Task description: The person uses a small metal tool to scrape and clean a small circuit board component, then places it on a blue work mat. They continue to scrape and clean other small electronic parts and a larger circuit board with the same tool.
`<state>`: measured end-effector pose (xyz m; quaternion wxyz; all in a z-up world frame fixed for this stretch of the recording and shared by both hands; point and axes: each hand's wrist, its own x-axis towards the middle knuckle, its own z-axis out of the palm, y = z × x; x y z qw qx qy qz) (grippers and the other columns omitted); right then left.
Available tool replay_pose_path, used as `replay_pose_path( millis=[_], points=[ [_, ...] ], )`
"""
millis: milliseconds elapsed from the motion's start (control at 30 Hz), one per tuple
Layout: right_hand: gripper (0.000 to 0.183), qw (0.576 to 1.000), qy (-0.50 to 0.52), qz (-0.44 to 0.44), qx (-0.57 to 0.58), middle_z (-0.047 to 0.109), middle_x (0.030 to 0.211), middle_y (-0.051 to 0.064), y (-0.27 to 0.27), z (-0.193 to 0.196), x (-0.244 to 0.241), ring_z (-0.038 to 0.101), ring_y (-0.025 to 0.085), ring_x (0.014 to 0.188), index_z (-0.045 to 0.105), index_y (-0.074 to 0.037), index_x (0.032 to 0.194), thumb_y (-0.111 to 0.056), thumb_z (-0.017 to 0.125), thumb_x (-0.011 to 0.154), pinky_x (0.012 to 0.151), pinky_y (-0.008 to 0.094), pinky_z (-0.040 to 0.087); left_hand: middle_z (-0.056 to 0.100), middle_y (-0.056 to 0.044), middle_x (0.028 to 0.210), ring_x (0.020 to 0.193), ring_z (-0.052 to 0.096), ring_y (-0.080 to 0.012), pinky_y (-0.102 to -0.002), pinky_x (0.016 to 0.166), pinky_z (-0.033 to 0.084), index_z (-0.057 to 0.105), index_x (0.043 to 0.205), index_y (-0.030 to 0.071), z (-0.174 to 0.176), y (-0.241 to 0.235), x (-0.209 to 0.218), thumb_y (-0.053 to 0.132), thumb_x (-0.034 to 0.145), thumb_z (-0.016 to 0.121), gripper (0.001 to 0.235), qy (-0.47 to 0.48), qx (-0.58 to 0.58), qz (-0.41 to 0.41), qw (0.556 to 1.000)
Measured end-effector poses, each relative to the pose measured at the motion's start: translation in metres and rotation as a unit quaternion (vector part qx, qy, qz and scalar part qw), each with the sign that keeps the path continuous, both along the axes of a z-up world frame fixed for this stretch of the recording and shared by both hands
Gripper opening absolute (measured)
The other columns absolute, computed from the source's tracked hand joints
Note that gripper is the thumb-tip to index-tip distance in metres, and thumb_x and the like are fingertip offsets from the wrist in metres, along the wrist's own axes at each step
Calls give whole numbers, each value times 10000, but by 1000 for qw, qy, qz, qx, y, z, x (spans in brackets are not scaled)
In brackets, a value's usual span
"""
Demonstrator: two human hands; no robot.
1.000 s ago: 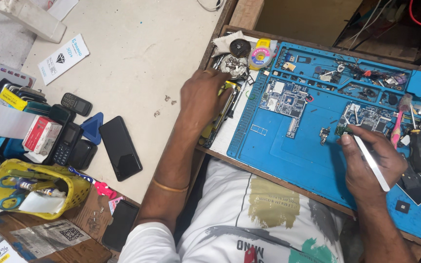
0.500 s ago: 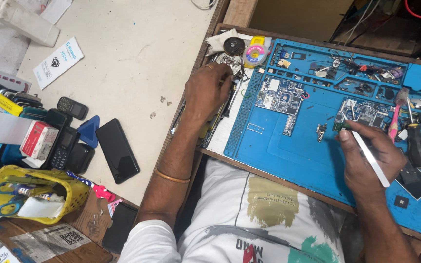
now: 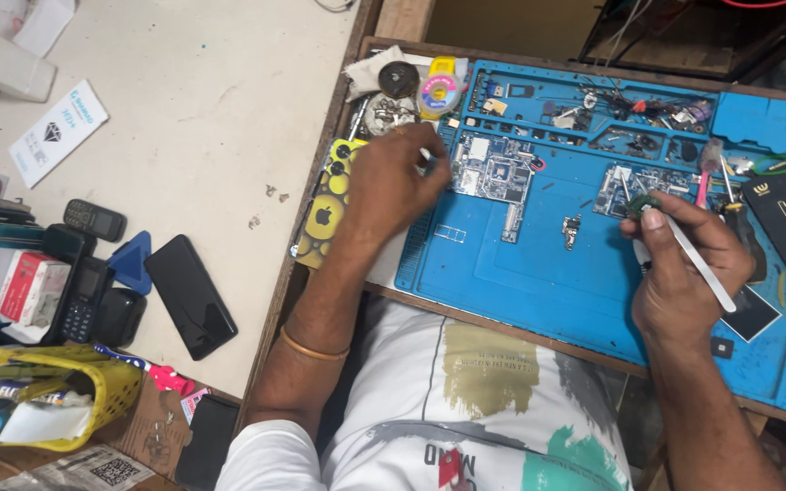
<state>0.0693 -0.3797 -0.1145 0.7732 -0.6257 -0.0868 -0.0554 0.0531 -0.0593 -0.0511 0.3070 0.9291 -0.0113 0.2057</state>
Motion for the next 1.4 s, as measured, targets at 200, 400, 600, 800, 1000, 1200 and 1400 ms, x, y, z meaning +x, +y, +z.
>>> replay_pose_path(
  millis=[200,400,600,800,1000,1200,1400],
  points=[
    [111,999,-33,-2,26,737,1040,157,-11,-1,7,735,189,918,672,82,1174,51,750,1102,902,307,619,739,-75,866,756,734,-243,-386,672,579,702,934,95,-12,-54,8,171,864,759,117,8,-49,-134,990],
    [98,998,-41,-5,50,726,1014,152,-17,-4,15,723,182,888,678,86,1137,17,747,1148,869,321,628,754,-69,982,897,724,-260,-402,788,590,732,1065,93,-32,-92,16,271,916,770,235,2,-43,-194,980],
    [137,997,-17,-2,80,734,1023,147,-13,2,14,733,178,879,690,64,1204,-31,729,1114,866,307,626,673,-87,1228,1182,559,-297,-480,976,451,766,1064,93,-48,-106,8,381,853,806,359,12,56,-183,982],
    [145,991,-52,-24,-120,740,1061,111,-10,13,4,732,142,936,703,52,1206,-62,730,1120,857,242,587,688,-48,1201,1209,555,-270,-463,1019,425,769,1039,137,-51,-105,4,368,866,807,291,-13,22,-200,980],
    [155,947,-148,-31,-283,744,1062,128,-8,16,0,709,144,931,738,41,1143,-92,795,1087,816,225,547,733,2,884,798,708,-121,-296,724,583,761,1024,126,-53,-97,6,256,933,807,166,78,-201,-152,965],
    [146,981,-57,-17,-184,751,1035,129,-5,14,0,712,126,900,722,31,1194,-77,728,1097,782,216,553,730,-56,1060,936,724,-86,-227,828,629,609,1373,79,-67,-91,15,110,1005,699,380,42,-500,-179,846],
    [115,979,-72,-17,-193,751,1067,143,-4,17,1,738,158,989,712,54,1183,-40,717,1116,897,256,589,777,-106,1077,989,775,-138,-265,866,664,694,1240,39,-83,-92,17,102,1042,702,208,37,-457,-200,866]
  ],
)
